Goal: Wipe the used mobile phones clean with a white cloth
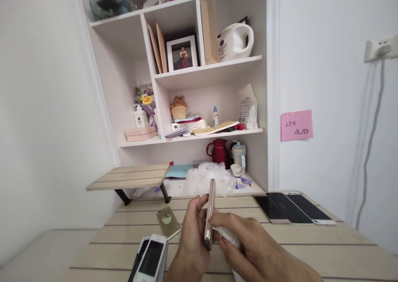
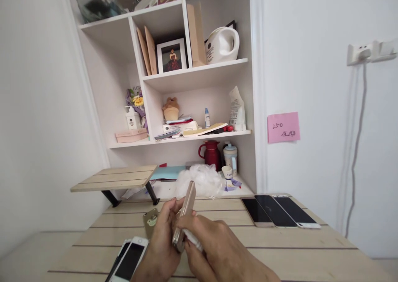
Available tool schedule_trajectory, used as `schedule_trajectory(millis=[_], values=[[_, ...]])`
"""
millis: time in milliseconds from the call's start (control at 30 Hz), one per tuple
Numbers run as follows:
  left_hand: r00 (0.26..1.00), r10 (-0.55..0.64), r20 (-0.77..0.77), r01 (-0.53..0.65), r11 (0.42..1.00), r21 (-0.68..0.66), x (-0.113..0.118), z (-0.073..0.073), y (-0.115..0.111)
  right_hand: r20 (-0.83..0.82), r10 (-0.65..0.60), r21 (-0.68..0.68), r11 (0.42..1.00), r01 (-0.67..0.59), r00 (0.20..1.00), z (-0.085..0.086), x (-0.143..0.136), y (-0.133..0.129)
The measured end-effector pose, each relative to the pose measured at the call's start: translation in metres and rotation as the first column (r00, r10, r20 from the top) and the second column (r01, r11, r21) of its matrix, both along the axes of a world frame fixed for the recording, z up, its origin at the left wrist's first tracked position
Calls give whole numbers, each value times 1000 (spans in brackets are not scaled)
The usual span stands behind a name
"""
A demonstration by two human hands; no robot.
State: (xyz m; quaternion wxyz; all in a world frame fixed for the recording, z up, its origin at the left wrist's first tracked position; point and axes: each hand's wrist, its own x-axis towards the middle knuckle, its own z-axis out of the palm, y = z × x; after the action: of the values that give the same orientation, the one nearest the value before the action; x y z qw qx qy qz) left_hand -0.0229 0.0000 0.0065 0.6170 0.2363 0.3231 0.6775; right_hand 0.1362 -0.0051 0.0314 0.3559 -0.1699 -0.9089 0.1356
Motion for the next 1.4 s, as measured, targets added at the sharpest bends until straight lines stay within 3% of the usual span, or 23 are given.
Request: schedule_trajectory(millis=[100, 200, 433, 733, 1000, 1100, 1233, 1400], values=[[998, 69, -2, -69, 995, -72, 0, 1, -1, 26, 6, 23, 1000, -7, 1000, 0, -2, -2], [992, 78, 99, -70, 994, -88, -1, 3, -2, -3, -53, 40, 998, 53, 999, -4, -4, -2], [961, 32, 276, -28, 999, -18, -5, 3, 0, -88, -118, 164, 978, 131, 989, -12, -4, 0], [955, 35, 294, -37, 999, 2, -8, 5, 1, -103, -80, 82, 993, 89, 991, -9, -8, -4], [966, -85, 243, 83, 996, 19, -12, 15, -7, -174, -145, 84, 983, 161, 974, -11, 4, 11], [960, -189, 207, 191, 982, 8, -10, 18, -8, -210, -180, 52, 979, 195, 961, -17, 8, 20], [936, -310, 166, 327, 941, -87, -8, 24, -12, -257, -229, -27, 973, 230, 939, -18, 9, 31], [926, -361, 108, 375, 913, -161, -12, 25, -16, -352, -290, -67, 956, 285, 890, -13, 10, 39]])
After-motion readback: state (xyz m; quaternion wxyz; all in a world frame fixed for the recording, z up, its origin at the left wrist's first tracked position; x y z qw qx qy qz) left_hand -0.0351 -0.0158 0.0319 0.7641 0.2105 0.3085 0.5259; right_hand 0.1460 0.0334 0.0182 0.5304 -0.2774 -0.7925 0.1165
